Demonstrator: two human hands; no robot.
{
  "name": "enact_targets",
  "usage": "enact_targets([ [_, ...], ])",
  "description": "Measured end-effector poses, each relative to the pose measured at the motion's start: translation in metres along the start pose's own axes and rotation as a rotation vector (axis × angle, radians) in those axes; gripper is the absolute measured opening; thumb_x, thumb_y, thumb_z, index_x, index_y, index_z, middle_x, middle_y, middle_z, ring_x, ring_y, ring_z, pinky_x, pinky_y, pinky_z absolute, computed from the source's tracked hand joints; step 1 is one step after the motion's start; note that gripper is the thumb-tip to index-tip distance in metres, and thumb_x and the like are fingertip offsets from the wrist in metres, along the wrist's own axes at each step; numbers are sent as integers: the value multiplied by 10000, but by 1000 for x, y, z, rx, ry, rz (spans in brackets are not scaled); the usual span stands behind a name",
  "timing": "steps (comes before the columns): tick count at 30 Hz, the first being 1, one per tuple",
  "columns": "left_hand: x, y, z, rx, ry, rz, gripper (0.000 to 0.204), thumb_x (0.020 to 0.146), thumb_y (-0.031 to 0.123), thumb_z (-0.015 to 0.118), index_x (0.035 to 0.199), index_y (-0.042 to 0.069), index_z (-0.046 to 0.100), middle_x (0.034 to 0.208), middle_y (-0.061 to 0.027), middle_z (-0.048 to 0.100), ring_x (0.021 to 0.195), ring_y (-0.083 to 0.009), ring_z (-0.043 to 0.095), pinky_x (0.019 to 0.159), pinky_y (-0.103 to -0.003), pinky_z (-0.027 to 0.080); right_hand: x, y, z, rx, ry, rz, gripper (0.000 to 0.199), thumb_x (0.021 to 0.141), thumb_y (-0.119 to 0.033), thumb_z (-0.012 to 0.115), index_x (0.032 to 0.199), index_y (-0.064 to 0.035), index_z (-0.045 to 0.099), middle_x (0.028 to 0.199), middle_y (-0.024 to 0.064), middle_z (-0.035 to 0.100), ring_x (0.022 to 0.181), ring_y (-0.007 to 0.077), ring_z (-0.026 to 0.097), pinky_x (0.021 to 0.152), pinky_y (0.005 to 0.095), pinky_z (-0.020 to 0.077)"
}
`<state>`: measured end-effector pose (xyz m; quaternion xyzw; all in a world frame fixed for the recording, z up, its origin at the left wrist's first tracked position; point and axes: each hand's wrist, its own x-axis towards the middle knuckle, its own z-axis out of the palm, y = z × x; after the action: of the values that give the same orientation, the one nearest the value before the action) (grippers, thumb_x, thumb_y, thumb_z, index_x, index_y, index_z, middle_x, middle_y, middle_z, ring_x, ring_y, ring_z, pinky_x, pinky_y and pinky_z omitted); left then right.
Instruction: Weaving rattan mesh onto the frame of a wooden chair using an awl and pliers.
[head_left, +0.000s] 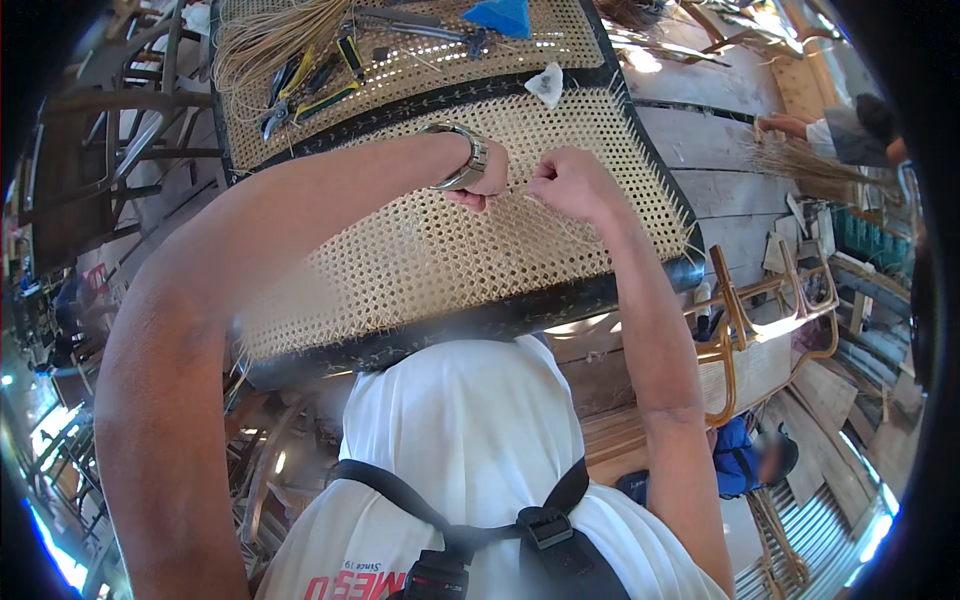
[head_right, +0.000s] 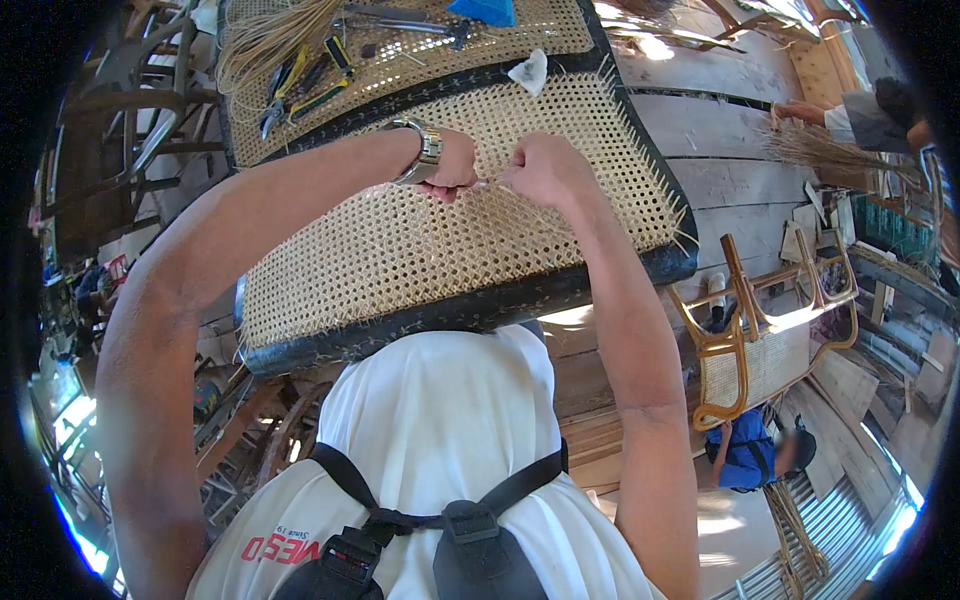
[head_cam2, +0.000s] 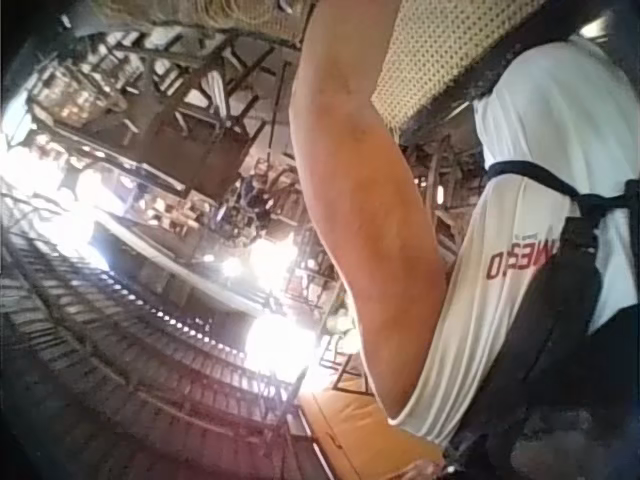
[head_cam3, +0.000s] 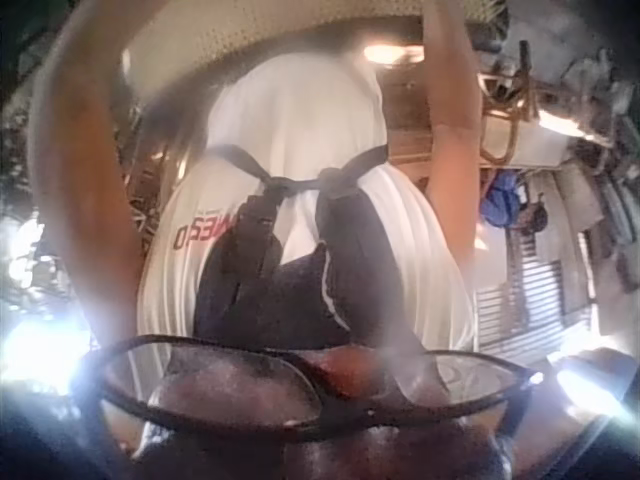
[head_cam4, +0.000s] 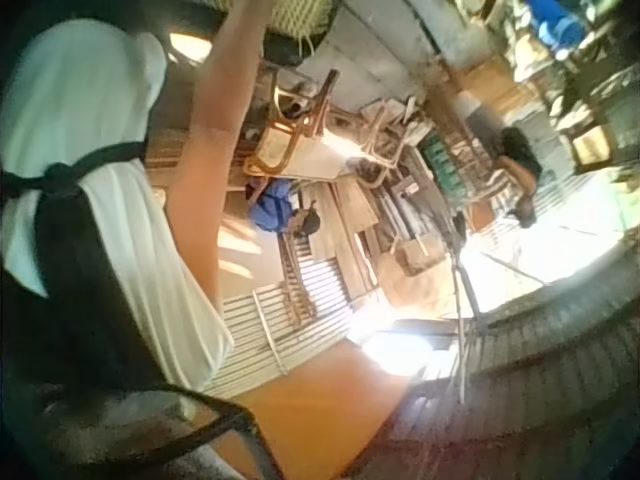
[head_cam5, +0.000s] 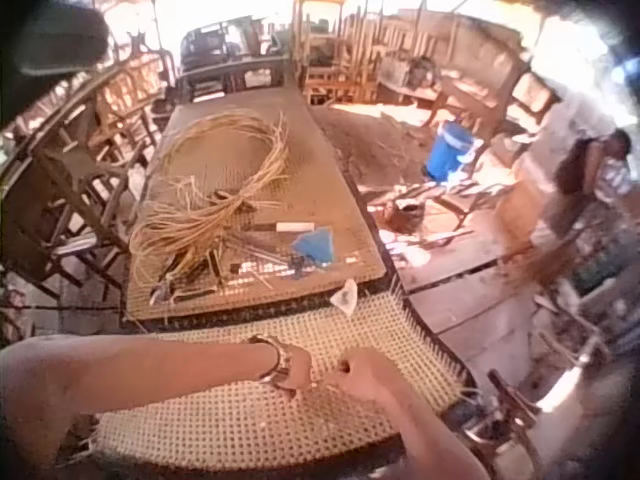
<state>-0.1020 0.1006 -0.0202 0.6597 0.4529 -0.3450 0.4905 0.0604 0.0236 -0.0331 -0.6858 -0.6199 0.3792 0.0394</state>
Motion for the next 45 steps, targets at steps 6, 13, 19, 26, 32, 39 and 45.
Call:
enact_targets([
  [6, 12, 10, -15, 77, -129, -64, 236, 916, 89, 516, 746, 23, 665, 716, -112, 696, 488, -123, 575, 416, -302, 441, -5, 7, 1, 72, 27, -75, 227, 794, -199, 728, 843, 12, 660, 780, 151, 676, 711, 272, 655, 674, 376, 506],
  [13, -9, 15, -9, 186, -21, 45, 386, 973, 172, 525, 663, 1, 679, 701, -98, 714, 528, -137, 633, 439, -309, 483, -5, 6, 10, -15, 51, 40, 182, 808, -245, 708, 868, -73, 699, 904, 142, 715, 892, 330, 686, 795, 426, 531],
  [19, -4, -7, -3, -66, -27, 33, 313, 976, 173, 530, 791, -11, 704, 647, -101, 696, 459, -145, 593, 431, -305, 479, -4, -5, 6, -22, -7, 75, 186, 810, -256, 709, 883, -86, 701, 915, 145, 715, 899, 326, 686, 801, 425, 528],
  [26, -9, 20, -17, 401, -81, 64, 384, 986, 221, 538, 702, 6, 683, 715, -114, 725, 559, -141, 682, 460, -304, 535, -4, 0, 7, 18, 9, 20, 166, 787, -232, 708, 827, -71, 713, 868, 145, 713, 834, 325, 689, 761, 420, 535],
  [32, 2, 25, -22, 563, -103, 82, 279, 903, 107, 548, 682, -3, 681, 758, -113, 733, 603, -158, 704, 448, -309, 523, -12, -1, -4, 113, -5, -15, 181, 740, -192, 687, 799, -22, 708, 797, 181, 696, 763, 333, 689, 701, 395, 538],
  [39, 27, 35, -18, 815, -247, 219, 217, 848, 38, 510, 765, -1, 706, 788, -117, 729, 681, -181, 713, 523, -298, 550, -8, 7, 5, 76, 22, 13, 194, 742, -194, 684, 814, -14, 705, 823, 192, 697, 783, 329, 693, 716, 397, 537],
  [45, -4, 20, -10, 112, -24, -4, 216, 937, 145, 562, 810, 24, 688, 683, -82, 688, 523, -139, 621, 451, -299, 501, -12, 1, -2, 101, 13, 34, 229, 800, -211, 733, 859, 6, 692, 766, 174, 683, 709, 281, 672, 671, 370, 513],
])
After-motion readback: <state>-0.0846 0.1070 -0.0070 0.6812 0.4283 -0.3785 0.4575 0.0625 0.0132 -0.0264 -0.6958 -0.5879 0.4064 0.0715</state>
